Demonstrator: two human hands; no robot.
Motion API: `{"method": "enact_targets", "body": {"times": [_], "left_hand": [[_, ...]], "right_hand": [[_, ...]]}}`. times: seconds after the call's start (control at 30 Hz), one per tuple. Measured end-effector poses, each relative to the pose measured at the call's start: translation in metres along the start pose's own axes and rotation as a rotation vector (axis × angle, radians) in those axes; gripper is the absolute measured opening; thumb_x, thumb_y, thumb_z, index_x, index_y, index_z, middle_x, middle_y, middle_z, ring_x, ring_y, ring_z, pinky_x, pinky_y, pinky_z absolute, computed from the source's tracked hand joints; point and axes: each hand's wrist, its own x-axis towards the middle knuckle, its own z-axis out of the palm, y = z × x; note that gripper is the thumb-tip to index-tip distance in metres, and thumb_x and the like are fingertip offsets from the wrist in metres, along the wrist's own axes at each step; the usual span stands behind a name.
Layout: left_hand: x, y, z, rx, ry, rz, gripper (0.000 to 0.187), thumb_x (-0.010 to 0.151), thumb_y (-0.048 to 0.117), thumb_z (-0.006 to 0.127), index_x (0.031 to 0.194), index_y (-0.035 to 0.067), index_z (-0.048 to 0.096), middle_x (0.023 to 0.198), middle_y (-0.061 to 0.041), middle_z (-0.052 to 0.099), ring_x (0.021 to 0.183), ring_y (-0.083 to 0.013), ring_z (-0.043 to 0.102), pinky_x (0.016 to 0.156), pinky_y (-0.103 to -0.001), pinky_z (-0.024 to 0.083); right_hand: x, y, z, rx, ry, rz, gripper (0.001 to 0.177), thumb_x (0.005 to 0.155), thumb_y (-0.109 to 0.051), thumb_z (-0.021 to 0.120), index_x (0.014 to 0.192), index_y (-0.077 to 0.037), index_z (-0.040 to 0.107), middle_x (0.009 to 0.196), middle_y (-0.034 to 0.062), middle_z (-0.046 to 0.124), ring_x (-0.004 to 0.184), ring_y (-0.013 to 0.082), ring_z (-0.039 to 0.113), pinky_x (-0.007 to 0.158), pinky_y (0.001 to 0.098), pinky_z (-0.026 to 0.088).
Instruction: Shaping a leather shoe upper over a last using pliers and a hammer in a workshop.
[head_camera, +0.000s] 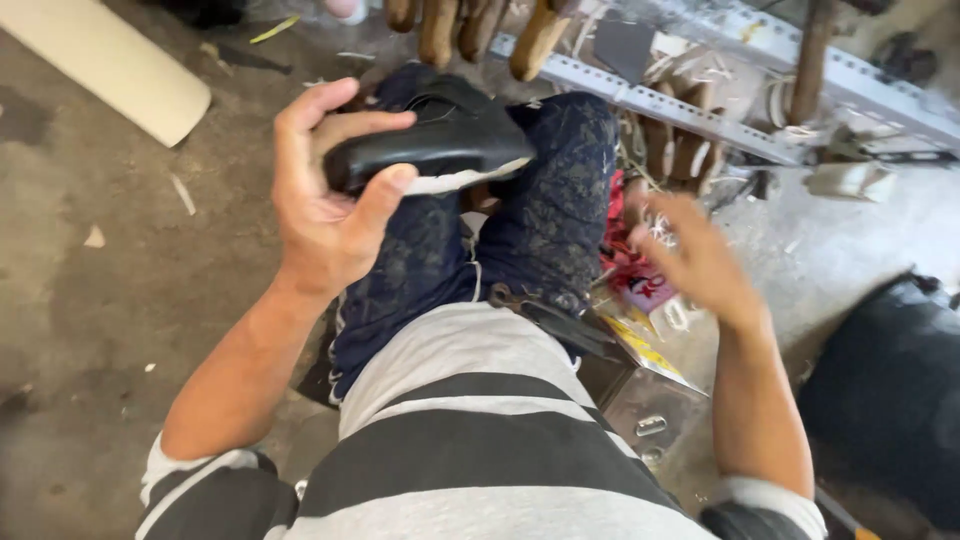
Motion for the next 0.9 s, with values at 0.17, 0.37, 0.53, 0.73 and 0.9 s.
{"method": "enact_targets", "body": {"times": [0.17,0.37,0.53,0.73,0.9], "left_hand": [[-0.02,-0.051,0.035,-0.031,0.017,-0.268,0.049,0.101,0.029,0.065,0.139,0.004,0.045,0.128,-0.017,0.064,0.121,-0.0251,0.063,0.109,-0.035,0.047],[-0.03,-0.07,0.042,-0.072,0.046,-0.391,0.044,0.1,0.023,0.064,0.137,0.004,0.048,0.119,-0.014,0.071,0.111,-0.0212,0.067,0.1,-0.033,0.053],[-0.034,-0.078,0.035,-0.071,0.042,-0.346,0.045,0.1,0.025,0.064,0.137,0.007,0.048,0.118,-0.011,0.072,0.107,-0.0199,0.068,0.095,-0.032,0.054],[-0.039,-0.084,0.046,-0.124,0.047,-0.29,0.049,0.1,0.026,0.072,0.141,0.009,0.052,0.119,-0.007,0.076,0.106,-0.0216,0.072,0.094,-0.035,0.055],[-0.039,-0.087,0.049,-0.172,-0.034,-0.319,0.055,0.101,0.027,0.07,0.148,0.01,0.045,0.124,-0.008,0.073,0.112,-0.0243,0.07,0.099,-0.037,0.052]], "right_hand": [[0.079,0.139,-0.053,-0.307,0.64,0.455,0.04,0.11,-0.029,0.055,0.141,-0.004,0.057,0.13,0.021,0.057,0.117,0.0381,0.054,0.094,0.0537,0.05],[0.123,0.231,-0.043,-0.468,0.826,0.495,0.043,0.104,-0.039,0.056,0.139,-0.012,0.058,0.125,0.0201,0.051,0.101,0.0408,0.057,0.07,0.0595,0.05],[0.103,0.175,-0.031,-0.394,0.946,0.314,0.032,0.107,-0.03,0.055,0.119,-0.004,0.069,0.101,0.0178,0.064,0.086,0.0363,0.062,0.069,0.0506,0.046],[0.09,-0.028,0.0,0.205,0.781,-0.001,0.034,0.111,-0.028,0.055,0.134,-0.002,0.056,0.098,0.0171,0.067,0.087,0.0276,0.066,0.091,0.0413,0.052],[0.114,-0.108,0.005,0.767,0.074,-0.085,0.035,0.108,-0.021,0.044,0.133,0.003,0.047,0.081,0.0096,0.053,0.058,0.018,0.06,0.062,0.0305,0.05]]}}
